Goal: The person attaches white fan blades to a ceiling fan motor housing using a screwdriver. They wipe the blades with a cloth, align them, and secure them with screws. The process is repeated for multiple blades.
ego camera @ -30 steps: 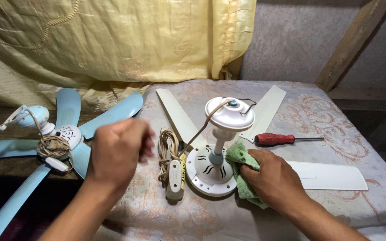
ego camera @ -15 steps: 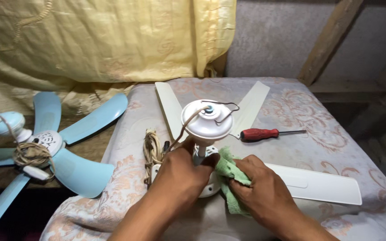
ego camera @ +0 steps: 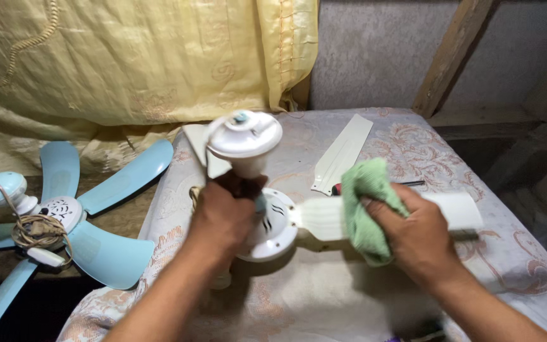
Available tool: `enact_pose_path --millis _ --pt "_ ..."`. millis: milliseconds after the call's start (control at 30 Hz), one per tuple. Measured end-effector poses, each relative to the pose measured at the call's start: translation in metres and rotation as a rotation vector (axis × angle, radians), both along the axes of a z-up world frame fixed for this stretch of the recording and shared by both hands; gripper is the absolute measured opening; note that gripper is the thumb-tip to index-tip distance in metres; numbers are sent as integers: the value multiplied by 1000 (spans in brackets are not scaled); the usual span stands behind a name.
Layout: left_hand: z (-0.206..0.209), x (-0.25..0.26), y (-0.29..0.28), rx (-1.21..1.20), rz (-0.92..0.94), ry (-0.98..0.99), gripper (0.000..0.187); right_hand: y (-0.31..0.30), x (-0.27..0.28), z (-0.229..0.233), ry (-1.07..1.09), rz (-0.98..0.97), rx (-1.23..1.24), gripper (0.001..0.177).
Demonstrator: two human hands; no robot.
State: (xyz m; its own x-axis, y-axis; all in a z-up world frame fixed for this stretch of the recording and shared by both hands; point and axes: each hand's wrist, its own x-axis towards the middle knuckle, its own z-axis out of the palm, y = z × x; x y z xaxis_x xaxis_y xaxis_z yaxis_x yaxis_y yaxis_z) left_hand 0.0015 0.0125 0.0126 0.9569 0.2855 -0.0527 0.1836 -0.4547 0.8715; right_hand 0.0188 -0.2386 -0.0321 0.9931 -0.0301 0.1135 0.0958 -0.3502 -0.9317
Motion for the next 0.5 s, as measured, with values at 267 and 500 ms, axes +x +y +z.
enact_pose_path --millis 267,500 --pt "19 13 47 -24 154 -252 26 2 -13 6 -140 -114 55 28" --pt "16 13 66 86 232 -416 29 -10 -6 -12 10 -224 -52 31"
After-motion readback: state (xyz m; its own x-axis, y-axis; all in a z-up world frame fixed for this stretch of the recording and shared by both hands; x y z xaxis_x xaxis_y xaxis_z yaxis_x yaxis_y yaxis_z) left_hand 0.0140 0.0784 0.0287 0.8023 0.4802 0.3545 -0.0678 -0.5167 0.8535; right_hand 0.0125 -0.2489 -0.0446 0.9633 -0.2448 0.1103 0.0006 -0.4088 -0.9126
